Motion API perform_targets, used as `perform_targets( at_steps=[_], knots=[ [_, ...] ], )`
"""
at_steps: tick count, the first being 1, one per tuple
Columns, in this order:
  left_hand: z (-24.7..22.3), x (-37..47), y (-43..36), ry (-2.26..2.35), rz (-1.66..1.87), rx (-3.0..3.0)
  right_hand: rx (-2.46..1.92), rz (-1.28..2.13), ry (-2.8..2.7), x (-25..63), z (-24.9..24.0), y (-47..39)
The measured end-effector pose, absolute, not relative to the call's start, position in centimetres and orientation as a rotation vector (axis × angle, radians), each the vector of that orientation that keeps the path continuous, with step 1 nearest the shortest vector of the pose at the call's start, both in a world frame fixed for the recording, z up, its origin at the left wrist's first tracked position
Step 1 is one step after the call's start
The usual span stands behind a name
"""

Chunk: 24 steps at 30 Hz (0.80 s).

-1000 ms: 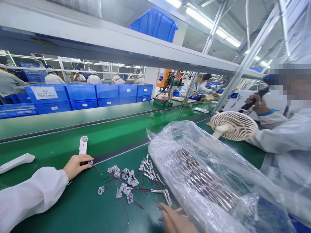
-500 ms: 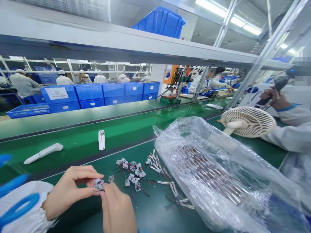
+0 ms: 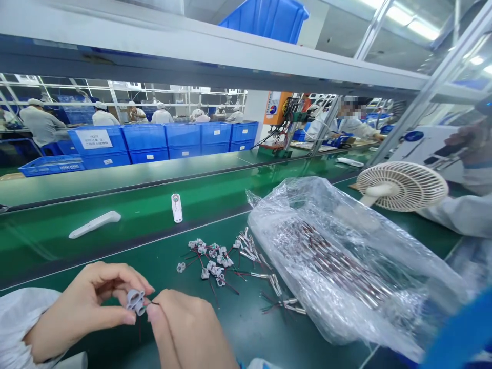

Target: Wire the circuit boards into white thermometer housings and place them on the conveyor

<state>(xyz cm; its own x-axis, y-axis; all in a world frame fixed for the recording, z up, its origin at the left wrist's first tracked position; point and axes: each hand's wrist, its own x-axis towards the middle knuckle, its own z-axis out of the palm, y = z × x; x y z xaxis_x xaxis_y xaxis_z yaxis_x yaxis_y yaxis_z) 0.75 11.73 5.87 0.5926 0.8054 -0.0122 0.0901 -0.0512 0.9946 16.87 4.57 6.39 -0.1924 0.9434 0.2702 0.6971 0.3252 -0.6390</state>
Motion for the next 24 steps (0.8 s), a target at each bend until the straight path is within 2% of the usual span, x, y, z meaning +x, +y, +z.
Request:
perform_targets(
  at_steps=[6,13,19,24],
  knots=[
    [6.2,0.7,10.7,0.775,0.639,1.431,-1.519,0.079,-2.322,16.9,6.9,4.8],
    [6.2,0.5,10.2,0.724,0.639,1.268,-1.425,0.020,-2.443,17.2,8.3,4.9],
    [6.2,0.7,9.6,0.724,0.624,1.119,-1.335,-0.206,-2.386,16.5,7.6,4.4],
    [6.2,0.8,9.5,0.716,0.636,1.146,-1.382,-0.071,-2.408,16.4,7.9,4.3]
  ],
)
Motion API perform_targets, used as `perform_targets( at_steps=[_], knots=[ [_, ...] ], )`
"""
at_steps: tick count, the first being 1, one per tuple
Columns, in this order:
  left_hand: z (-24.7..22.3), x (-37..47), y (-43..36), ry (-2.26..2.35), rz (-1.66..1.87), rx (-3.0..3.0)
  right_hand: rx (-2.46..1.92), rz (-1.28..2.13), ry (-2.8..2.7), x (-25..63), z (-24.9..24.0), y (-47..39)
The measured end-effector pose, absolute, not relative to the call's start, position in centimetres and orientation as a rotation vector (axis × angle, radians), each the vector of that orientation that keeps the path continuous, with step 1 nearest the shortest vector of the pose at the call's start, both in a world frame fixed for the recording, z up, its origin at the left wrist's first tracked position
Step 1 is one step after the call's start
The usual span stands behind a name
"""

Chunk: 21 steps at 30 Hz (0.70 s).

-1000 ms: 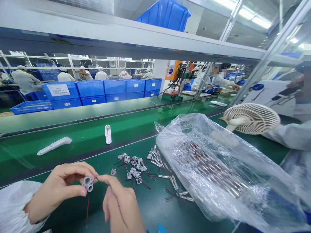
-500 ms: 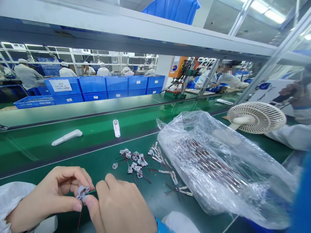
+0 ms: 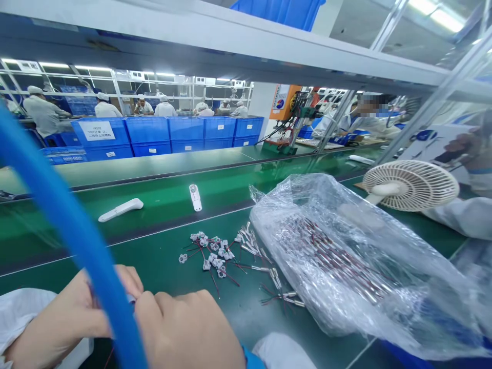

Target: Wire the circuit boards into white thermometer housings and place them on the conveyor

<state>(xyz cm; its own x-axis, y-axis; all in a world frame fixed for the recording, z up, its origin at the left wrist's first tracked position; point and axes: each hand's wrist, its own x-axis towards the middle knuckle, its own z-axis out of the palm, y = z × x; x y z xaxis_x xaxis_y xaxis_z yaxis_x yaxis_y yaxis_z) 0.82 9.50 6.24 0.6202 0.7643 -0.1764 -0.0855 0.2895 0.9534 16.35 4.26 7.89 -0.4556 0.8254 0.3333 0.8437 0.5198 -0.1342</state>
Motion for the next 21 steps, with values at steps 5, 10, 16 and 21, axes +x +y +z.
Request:
perform_targets(
  at_steps=[5,10,16,21],
  knots=[
    [6.8,1.3,9.0,0.761,0.787,1.470,-1.595,0.641,-2.041,16.3,7.9,4.0],
    [7.6,1.8,8.8,0.838,0.932,1.650,-1.173,1.374,-1.372,15.8,7.5,4.4],
    [7.4,1.9,9.6,0.942,0.877,1.873,-0.775,1.702,-0.862,14.9,6.1,5.1],
    [7.9,1.1,9.9,0.861,0.664,1.931,-0.776,1.683,-0.878,15.2,5.2,5.3]
  ],
)
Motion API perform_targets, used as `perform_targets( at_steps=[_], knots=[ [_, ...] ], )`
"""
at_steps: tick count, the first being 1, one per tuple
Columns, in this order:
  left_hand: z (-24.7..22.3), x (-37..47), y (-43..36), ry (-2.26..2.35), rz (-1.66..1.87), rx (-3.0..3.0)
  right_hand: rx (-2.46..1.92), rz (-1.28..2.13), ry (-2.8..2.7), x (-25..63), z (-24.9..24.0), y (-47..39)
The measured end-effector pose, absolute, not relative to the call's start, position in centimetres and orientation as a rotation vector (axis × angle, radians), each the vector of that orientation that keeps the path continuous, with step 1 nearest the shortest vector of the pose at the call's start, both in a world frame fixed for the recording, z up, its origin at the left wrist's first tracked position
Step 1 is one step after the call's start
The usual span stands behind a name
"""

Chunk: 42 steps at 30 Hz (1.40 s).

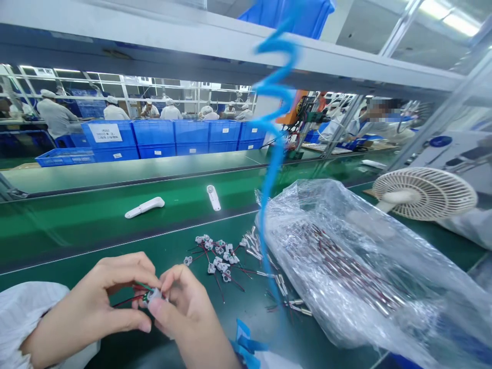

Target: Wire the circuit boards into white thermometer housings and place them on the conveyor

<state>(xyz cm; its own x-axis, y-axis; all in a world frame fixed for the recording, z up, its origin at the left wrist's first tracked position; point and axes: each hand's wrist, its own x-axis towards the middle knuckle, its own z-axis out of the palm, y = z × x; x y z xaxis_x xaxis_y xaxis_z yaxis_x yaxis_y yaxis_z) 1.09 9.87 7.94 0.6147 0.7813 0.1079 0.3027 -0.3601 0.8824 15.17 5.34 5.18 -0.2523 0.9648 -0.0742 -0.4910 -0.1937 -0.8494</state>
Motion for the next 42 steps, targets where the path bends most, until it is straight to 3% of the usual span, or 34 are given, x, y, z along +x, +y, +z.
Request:
perform_targets(
  at_steps=[7,13,19,26,31,35,38,42],
  knots=[
    [8.3,-0.5,9.9,0.730,0.734,2.246,-0.798,1.749,-1.026,15.5,3.6,5.7],
    [9.3,-0.5,9.2,0.678,0.840,2.439,-0.895,1.473,-1.283,15.1,4.1,5.9],
    [10.6,-1.2,9.1,0.778,0.871,2.602,-0.977,1.427,-1.344,15.0,3.8,5.2],
    [8.7,-1.5,9.8,0.883,0.947,2.033,-0.994,1.197,-1.320,14.8,4.0,5.1],
    [6.4,-0.3,9.6,0.885,0.825,2.035,-1.085,0.984,-1.467,14.5,4.1,5.8],
    [5.8,0.6,10.2,0.949,0.984,1.915,-1.133,0.831,-1.477,14.0,4.1,6.8],
    [6.1,0.1,12.0,0.895,1.092,2.059,-1.124,1.017,-1.410,14.0,4.6,8.6],
    [7.1,-1.7,15.0,0.663,0.935,2.312,-0.975,1.515,-1.368,14.7,6.0,11.8]
  ],
)
